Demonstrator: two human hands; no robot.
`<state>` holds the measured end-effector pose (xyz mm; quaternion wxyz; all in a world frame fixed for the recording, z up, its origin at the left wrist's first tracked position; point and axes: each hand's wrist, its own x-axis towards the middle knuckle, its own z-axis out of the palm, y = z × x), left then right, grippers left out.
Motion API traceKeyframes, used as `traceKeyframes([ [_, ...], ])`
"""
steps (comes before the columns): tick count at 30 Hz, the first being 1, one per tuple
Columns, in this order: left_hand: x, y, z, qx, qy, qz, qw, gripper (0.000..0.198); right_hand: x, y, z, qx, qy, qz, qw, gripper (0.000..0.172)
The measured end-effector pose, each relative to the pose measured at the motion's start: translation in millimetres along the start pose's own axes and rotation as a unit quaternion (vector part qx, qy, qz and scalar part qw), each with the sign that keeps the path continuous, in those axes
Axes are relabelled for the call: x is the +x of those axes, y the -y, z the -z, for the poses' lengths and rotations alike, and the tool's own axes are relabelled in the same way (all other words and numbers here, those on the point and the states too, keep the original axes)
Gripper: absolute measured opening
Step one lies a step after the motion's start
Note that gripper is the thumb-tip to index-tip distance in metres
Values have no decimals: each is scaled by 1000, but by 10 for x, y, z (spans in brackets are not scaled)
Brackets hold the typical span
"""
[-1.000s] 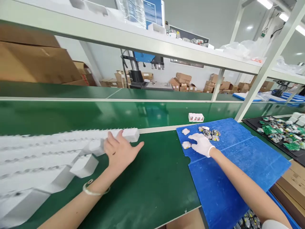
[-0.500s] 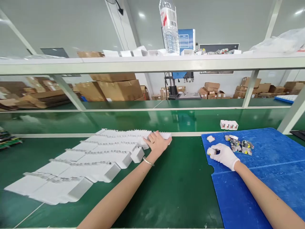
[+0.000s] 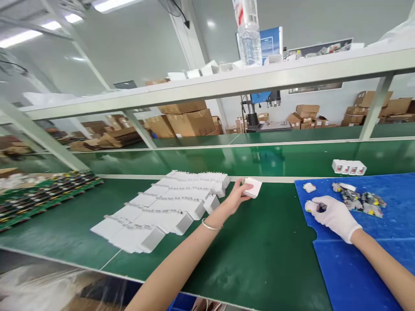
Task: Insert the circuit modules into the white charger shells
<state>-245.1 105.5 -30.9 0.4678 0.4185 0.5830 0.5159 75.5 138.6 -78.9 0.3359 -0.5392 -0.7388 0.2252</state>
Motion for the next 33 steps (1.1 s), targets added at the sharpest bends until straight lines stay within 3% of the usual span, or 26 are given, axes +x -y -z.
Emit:
traceKeyframes([
  [3,-200,77,-63,-159,96,3,983,62,-33,89,-89,148,-26,-45,988,35],
  [6,-342,154,-137,-267,165,20,949,67,-164,359,-117,244,-88,38,965,30],
  [11,-452,254,-238,-446,263,117,847,70,-469,820,-181,194,-108,147,964,26],
  [13,-489,271,-258,-458,289,133,830,73,-557,897,-213,143,-110,185,966,22],
  [17,-552,270,-257,-429,307,135,839,73,-646,947,-213,46,-138,289,946,21],
  [22,-578,253,-229,-415,311,127,846,73,-669,1030,-163,3,-107,368,924,24],
  [33,-625,226,-218,-350,309,94,880,77,-662,1078,-207,-31,-101,303,947,20],
])
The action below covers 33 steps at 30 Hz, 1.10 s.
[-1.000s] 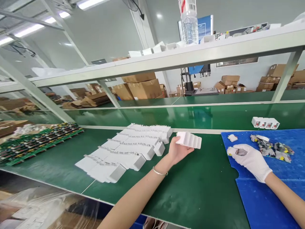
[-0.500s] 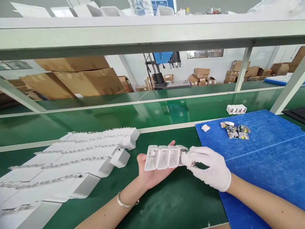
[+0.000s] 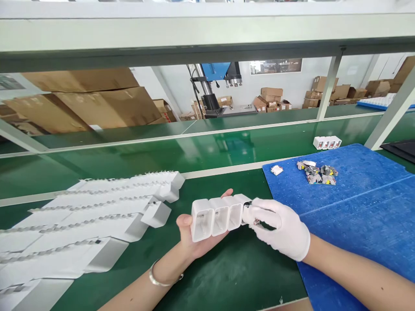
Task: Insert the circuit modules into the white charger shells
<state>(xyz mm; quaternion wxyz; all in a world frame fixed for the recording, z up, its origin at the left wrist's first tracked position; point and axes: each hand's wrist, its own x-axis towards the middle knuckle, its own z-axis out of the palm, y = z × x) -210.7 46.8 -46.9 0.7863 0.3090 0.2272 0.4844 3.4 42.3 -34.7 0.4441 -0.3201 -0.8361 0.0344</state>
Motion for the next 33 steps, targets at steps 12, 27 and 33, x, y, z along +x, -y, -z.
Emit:
traceKeyframes([
  [12,88,73,-20,-63,-43,38,996,74,50,-102,-15,131,63,-149,978,15],
  [27,49,108,-58,-177,13,86,980,56,110,-212,-50,564,209,-361,712,72],
  [33,40,124,-90,-185,42,88,978,44,81,-155,-144,527,156,-375,747,59],
])
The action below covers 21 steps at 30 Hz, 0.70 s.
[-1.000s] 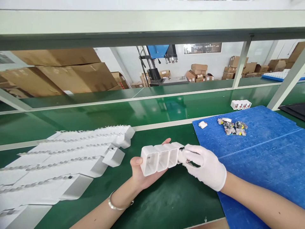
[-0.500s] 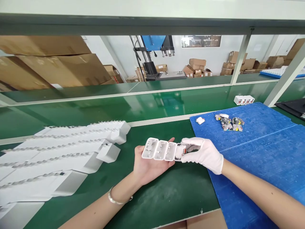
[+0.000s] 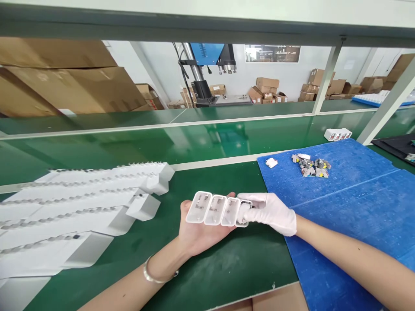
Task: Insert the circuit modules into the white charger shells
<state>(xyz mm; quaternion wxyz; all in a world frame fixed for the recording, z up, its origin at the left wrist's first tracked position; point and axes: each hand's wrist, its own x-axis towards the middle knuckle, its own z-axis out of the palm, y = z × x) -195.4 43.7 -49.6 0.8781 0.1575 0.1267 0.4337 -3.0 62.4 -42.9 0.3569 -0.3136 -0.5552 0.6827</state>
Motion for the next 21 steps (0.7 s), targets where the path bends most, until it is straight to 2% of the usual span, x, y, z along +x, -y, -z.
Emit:
traceKeyframes([
  [4,20,5,-10,-4,13,1,1000,36,2,-36,-13,-28,-16,9,999,53],
  [6,29,-7,-8,-8,14,7,1000,34,46,-14,105,-57,5,15,998,52],
  [8,35,-26,-3,-8,6,18,1000,40,154,30,329,-134,-33,65,988,47],
  [9,35,-36,0,-7,-1,21,1000,42,231,56,467,-198,-77,103,972,44],
  [11,31,-60,6,-7,-19,24,1000,42,398,107,734,-372,-207,181,887,34],
  [13,22,-85,9,-10,-39,28,999,36,520,155,898,-464,-261,201,822,29],
  [14,17,-96,9,-14,-46,28,998,34,541,177,914,-476,-270,200,813,28],
  [16,5,-115,6,-22,-55,25,998,32,487,221,798,-457,-261,222,821,24],
  [18,-1,-124,2,-27,-60,14,998,31,327,253,535,-441,-217,291,821,19],
  [20,1,-120,-1,-27,-58,1,998,30,137,255,231,-472,-146,375,784,17],
  [21,4,-115,-2,-27,-52,-5,998,28,55,241,97,-499,-128,391,763,19],
])
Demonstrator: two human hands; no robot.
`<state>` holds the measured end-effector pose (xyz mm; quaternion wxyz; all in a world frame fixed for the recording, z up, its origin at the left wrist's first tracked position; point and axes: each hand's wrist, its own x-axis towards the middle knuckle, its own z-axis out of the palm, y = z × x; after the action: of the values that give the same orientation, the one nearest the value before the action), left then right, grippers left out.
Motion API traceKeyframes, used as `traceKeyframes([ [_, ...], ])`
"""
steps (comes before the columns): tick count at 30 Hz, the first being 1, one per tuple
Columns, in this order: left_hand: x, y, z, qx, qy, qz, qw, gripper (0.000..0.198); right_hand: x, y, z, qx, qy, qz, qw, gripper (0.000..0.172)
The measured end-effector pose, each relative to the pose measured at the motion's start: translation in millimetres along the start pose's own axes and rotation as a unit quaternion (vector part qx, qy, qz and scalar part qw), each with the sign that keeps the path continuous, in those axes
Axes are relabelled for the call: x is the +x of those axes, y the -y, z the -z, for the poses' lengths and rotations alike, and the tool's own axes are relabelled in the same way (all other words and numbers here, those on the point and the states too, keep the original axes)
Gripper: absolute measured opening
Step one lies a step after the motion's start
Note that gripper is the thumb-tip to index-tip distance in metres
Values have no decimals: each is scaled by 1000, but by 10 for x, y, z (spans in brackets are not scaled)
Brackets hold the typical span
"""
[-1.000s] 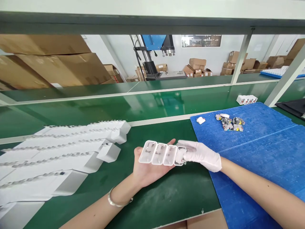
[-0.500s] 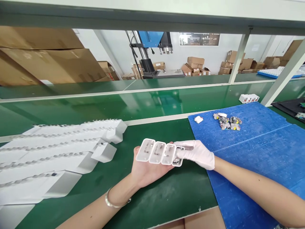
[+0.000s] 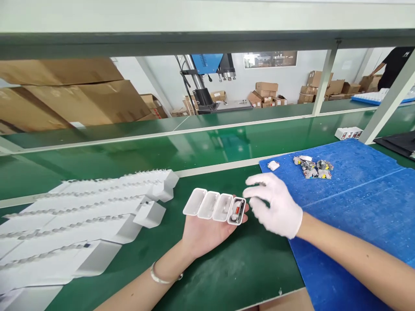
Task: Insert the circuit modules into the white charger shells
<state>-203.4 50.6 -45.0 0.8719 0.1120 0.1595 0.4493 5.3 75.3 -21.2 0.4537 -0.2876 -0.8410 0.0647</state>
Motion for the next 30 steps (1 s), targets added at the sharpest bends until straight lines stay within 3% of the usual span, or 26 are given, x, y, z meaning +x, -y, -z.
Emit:
traceKeyframes([
  [3,12,18,-1,1,20,-19,1000,24,-107,262,-107,-42,27,36,998,33],
  [6,21,24,-6,4,25,-51,998,22,-179,294,-201,-5,30,24,999,42],
  [13,23,26,-2,15,30,-62,998,27,-204,235,-223,18,34,-5,999,33],
  [17,25,29,9,15,24,-65,997,28,-190,264,-222,5,26,-27,999,40],
  [20,30,17,10,17,16,-76,997,27,-184,265,-232,29,41,-6,999,27],
  [23,31,6,5,17,-3,-83,996,28,-162,78,-235,23,-10,-71,997,21],
  [26,26,11,-14,23,-33,-97,994,27,-91,-346,-181,-53,-55,-191,979,21],
  [30,32,22,-47,43,-72,-128,988,27,50,-910,-32,-227,46,-335,913,35],
])
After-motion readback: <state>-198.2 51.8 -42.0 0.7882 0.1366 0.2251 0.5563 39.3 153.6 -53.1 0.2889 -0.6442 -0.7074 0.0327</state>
